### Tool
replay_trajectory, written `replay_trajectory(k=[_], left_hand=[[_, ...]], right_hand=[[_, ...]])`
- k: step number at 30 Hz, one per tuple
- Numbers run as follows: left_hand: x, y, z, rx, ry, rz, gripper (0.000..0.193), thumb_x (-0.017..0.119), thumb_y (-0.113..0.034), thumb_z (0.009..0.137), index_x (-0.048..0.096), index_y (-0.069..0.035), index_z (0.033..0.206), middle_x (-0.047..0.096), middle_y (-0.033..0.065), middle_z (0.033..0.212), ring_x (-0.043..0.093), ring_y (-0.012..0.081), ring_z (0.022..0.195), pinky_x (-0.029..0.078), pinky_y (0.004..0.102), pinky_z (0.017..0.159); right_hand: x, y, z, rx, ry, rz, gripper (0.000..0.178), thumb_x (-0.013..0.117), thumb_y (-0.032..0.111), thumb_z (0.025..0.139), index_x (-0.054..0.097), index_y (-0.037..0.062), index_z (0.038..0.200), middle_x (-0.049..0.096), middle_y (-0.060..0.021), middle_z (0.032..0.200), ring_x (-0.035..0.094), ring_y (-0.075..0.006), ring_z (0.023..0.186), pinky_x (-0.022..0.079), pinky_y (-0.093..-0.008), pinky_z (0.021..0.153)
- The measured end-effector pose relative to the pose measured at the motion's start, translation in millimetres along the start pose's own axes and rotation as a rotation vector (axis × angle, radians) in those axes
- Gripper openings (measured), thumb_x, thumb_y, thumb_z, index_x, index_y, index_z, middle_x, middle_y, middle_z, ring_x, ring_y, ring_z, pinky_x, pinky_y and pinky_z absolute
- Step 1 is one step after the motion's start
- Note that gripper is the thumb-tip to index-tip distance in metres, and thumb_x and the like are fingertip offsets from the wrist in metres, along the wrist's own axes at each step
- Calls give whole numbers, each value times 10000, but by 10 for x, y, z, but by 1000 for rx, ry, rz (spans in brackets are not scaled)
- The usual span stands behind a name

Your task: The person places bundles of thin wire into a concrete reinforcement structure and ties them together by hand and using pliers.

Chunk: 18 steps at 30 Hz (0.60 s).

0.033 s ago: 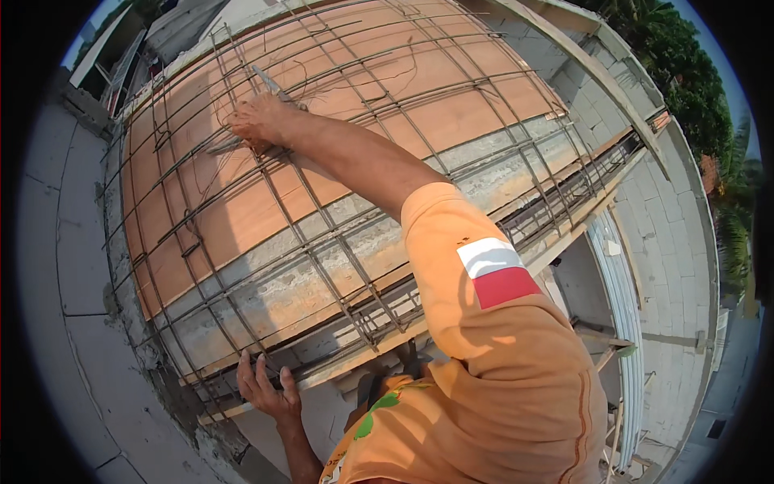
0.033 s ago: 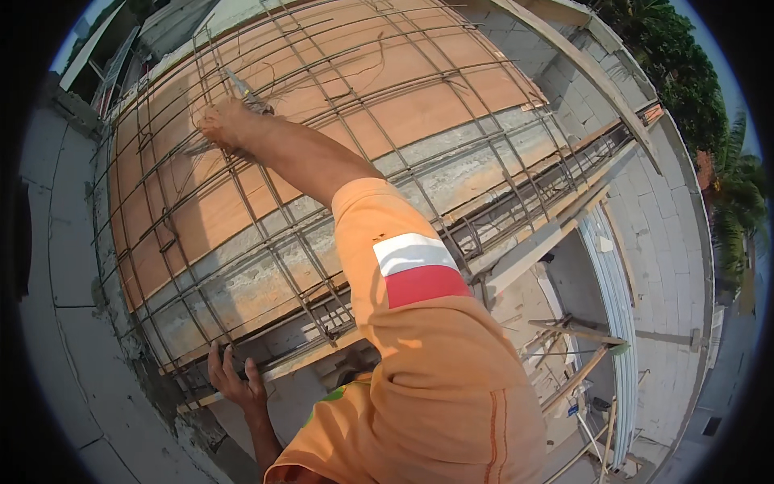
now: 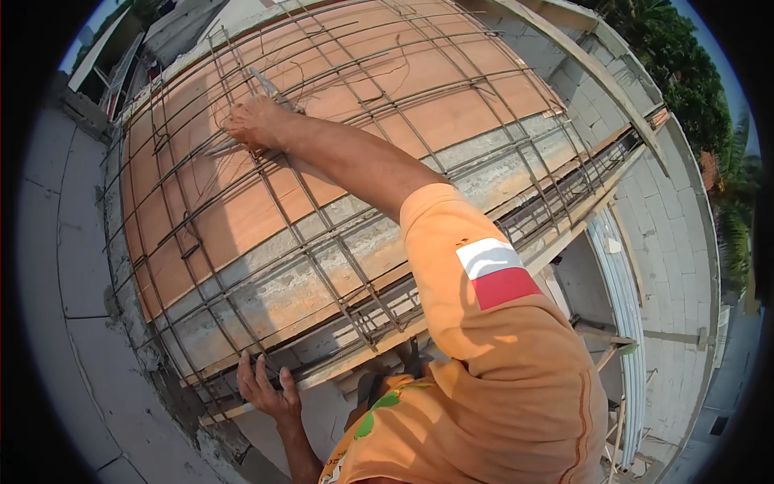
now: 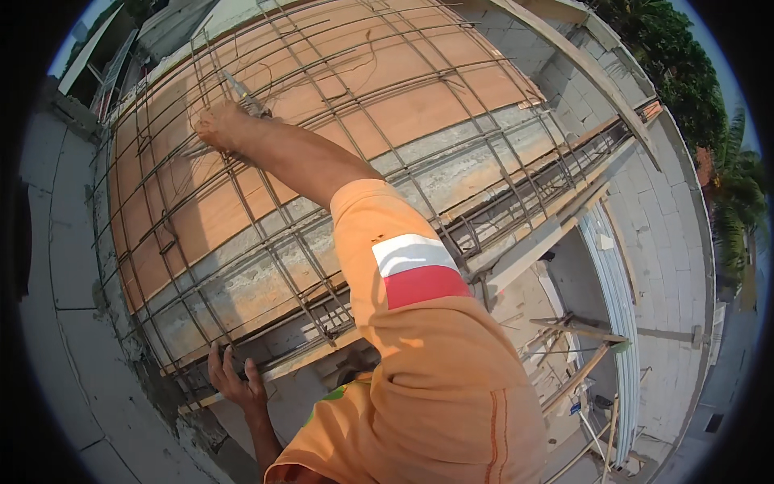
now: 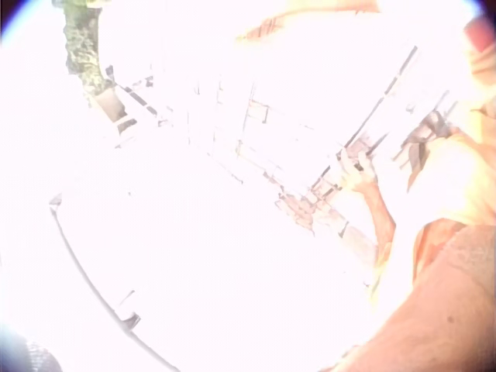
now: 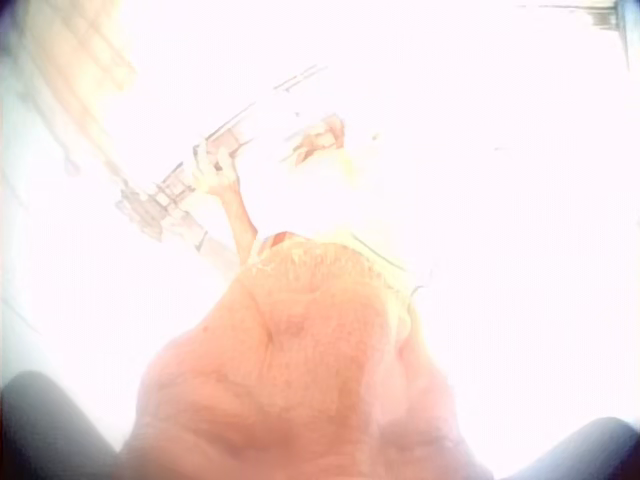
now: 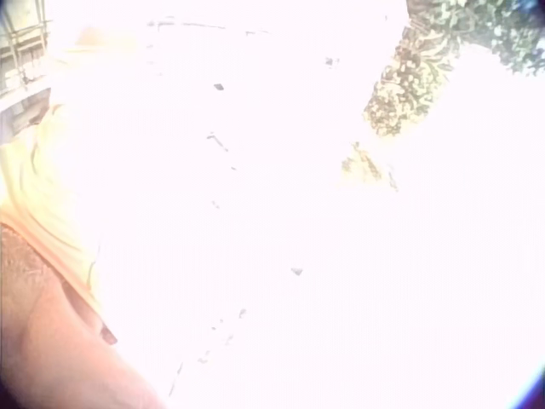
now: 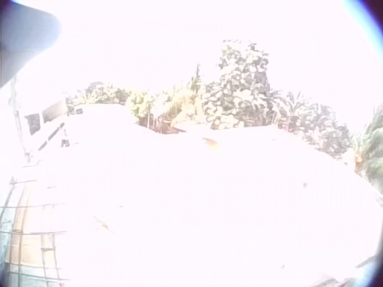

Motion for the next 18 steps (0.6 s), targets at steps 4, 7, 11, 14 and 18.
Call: replay_trajectory(k=[4, 7, 11, 14, 18], left_hand=[[9, -19, 33, 16, 0, -8, 399, 571, -303, 942, 598, 13, 1184, 529, 206, 1353, 465, 390, 1253, 349, 498, 1038], [-12, -24, 46, 23, -2, -5, 390, 583, -282, 936, 602, 9, 1196, 525, 200, 1363, 469, 379, 1263, 339, 483, 1052], [-44, 62, -9, 15, -23, -7, 410, 620, -313, 907, 621, 6, 1164, 544, 197, 1338, 471, 386, 1238, 349, 487, 1035], [-50, 92, 46, -34, -19, 16, 404, 646, -310, 886, 633, -6, 1153, 548, 184, 1336, 474, 373, 1236, 343, 478, 1036], [-67, 37, 80, 8, -33, -7, 417, 666, -345, 873, 649, -27, 1142, 555, 169, 1326, 495, 342, 1220, 339, 467, 1033]], right_hand=[[-224, 68, -93, 69, 67, -91, 291, 621, 183, 868, 620, 13, 1105, 629, -185, 1099, 688, -269, 874, 560, -408, 671], [-403, 84, -205, 168, -28, -235, 283, 610, 160, 882, 619, 14, 1125, 621, -187, 1146, 668, -279, 964, 562, -417, 712], [-615, 160, -378, 98, -83, -74, 384, 694, 202, 832, 578, 42, 1162, 599, -165, 1162, 588, -302, 1116, 553, -436, 807], [-931, 71, -653, 42, -184, -124, 408, 696, 218, 861, 523, 83, 1205, 578, -90, 1156, 598, -282, 1073, 542, -414, 844], [-1449, -90, -1267, 109, -303, -61, 338, 669, 182, 884, 554, 69, 1181, 597, -108, 1128, 612, -303, 1020, 537, -414, 824]])
Point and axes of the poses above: each hand's wrist, its own z-axis towards the middle knuckle, its own x-axis out of the palm, y = z × x, the point moved 10 cm from there along z, towards the middle knuckle
